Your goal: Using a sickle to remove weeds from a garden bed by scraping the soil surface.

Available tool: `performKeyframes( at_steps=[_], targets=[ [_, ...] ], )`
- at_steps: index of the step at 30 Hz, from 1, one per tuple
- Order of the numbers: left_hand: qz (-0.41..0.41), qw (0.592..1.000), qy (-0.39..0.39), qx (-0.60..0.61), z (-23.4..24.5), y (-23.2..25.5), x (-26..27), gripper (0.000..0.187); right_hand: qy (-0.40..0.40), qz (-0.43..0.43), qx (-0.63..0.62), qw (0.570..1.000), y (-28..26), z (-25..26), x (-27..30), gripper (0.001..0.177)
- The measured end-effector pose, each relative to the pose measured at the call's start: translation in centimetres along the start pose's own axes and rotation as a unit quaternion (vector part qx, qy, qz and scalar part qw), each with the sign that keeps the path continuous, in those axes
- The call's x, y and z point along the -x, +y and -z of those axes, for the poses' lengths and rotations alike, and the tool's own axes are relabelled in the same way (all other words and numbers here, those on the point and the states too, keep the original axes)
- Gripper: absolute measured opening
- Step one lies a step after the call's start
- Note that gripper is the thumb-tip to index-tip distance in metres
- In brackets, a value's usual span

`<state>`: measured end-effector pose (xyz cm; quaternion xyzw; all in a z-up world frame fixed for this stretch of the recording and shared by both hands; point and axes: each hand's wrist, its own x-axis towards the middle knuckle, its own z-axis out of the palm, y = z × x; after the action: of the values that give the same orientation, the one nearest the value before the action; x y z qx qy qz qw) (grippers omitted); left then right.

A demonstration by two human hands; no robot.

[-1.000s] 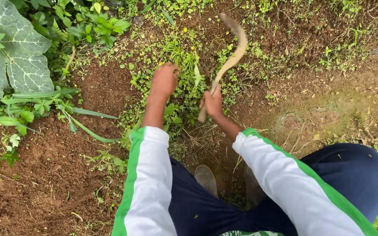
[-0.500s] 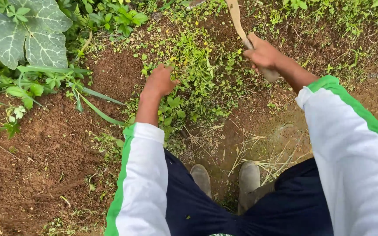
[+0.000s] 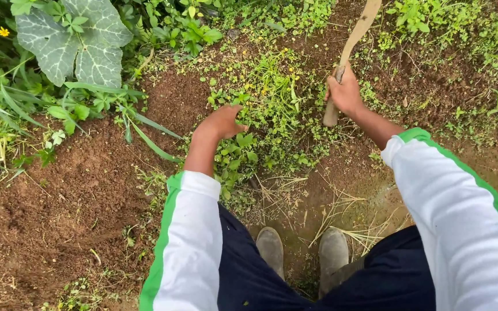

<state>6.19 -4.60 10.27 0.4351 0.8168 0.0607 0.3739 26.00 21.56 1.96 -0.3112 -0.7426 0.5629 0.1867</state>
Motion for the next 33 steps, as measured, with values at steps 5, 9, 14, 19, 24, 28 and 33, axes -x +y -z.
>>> performKeyframes(
  at_steps=[5,9,14,19,24,28,33],
  targets=[
    [-0.003,1.0,0.01,0.015,0.3,0.3,0.4,0.062,-0.31,-0.168,0.174,0.919,1.0,-0.3,1.8,0.038],
    [-0.003,1.0,0.02,0.022,-0.6,-0.7,-0.7,0.06,-0.346,-0.132,0.232,0.899,3.9,0.9,1.1,0.03],
    [0.008,1.0,0.013,0.002,0.2,0.3,0.9,0.062,-0.163,-0.03,0.105,0.981,3.1,1.5,-1.9,0.012],
    [0.009,1.0,0.004,-0.002,0.1,0.6,0.4,0.061,-0.093,-0.068,0.009,0.993,5.9,0.5,-1.4,0.012],
    [0.017,1.0,0.009,-0.003,0.1,0.6,0.6,0.064,-0.312,-0.174,0.158,0.92,5.9,1.4,-1.6,0.029],
    [0.026,1.0,-0.006,-0.005,-1.1,-0.5,-1.0,0.065,-0.235,-0.138,0.146,0.951,4.5,1.9,-2.5,0.034],
    [0.024,0.999,-0.021,-0.039,-2.8,-3.3,-4.3,0.067,-0.072,-0.06,0.015,0.995,4.9,0.2,-1.9,0.012]
  ],
)
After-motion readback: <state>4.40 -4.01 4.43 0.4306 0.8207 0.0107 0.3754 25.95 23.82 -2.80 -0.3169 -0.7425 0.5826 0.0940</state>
